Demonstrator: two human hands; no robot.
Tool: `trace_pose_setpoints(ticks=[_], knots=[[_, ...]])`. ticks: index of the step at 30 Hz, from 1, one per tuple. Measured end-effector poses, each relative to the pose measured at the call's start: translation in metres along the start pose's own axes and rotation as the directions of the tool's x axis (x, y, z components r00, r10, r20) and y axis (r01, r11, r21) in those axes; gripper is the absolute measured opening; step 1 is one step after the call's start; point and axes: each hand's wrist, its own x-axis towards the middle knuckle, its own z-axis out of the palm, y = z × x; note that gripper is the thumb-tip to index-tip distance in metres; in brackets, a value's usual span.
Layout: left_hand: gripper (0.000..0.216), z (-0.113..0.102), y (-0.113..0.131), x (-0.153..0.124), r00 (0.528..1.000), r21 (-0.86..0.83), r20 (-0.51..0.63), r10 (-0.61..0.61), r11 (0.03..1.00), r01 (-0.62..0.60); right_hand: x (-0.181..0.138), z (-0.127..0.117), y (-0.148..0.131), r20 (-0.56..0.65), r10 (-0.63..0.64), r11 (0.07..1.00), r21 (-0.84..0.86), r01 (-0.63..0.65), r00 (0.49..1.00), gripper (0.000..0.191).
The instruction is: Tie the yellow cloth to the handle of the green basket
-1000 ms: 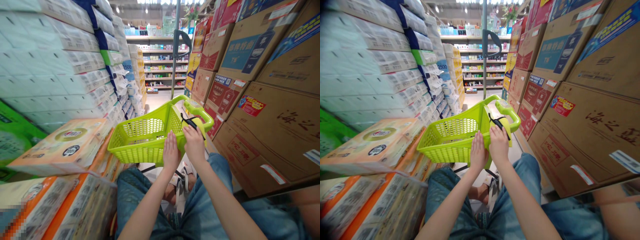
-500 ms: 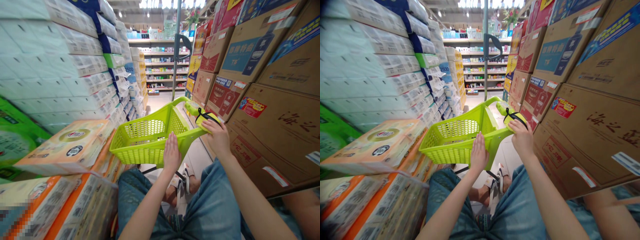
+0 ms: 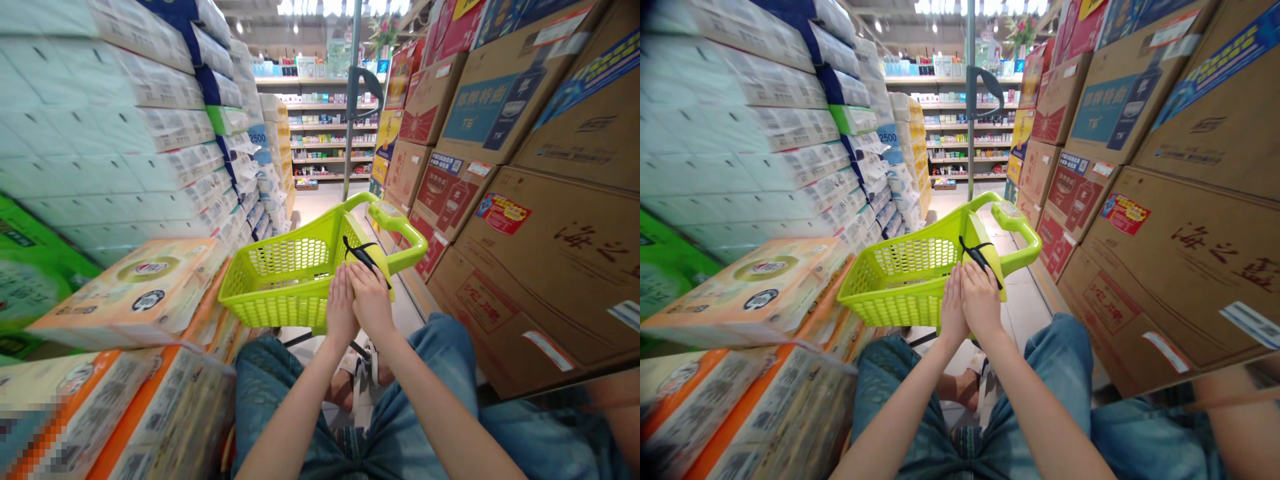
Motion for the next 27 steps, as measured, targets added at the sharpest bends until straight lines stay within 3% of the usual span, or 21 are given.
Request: trace_pose_setpoints(ticks=[3,6,10,13,16,23,27], knots=[[0.078,-0.002,-0.001,0.0,1.0,-0.026,0.004,0.023,0.999,-0.023,-0.001,-0.012,0.017,0.015,-0.064,0.998,0.01,0.064,0.998,0.061],[0.083,-0.005,-0.003,0.001,0.999,-0.047,0.012,0.036,0.998,-0.035,0.002,-0.035,0.057,-0.016,-0.073,0.997,-0.037,0.073,0.997,0.064],[0.084,-0.006,-0.003,0.001,0.999,-0.081,0.016,0.043,0.996,-0.041,0.013,-0.06,0.115,-0.159,0.05,0.994,-0.087,-0.064,0.986,0.059],[0.085,-0.004,-0.002,0.001,1.0,-0.097,0.005,0.022,0.995,-0.022,0.018,-0.064,0.131,-0.21,0.129,0.982,-0.106,-0.154,0.969,0.058],[0.085,-0.002,0.0,0.001,1.0,-0.097,0.006,0.013,0.995,-0.012,0.015,-0.055,0.112,-0.173,0.096,0.976,-0.175,-0.127,0.98,0.058],[0.079,0.001,0.0,0.0,1.0,-0.083,-0.01,0.007,0.996,-0.008,0.005,-0.01,0.024,0.009,-0.062,0.986,-0.156,0.063,0.998,0.056],[0.079,-0.001,-0.002,-0.001,1.0,-0.066,0.007,0.019,0.998,-0.019,0.007,-0.008,0.02,0.08,-0.176,0.979,-0.093,0.184,0.981,0.055]])
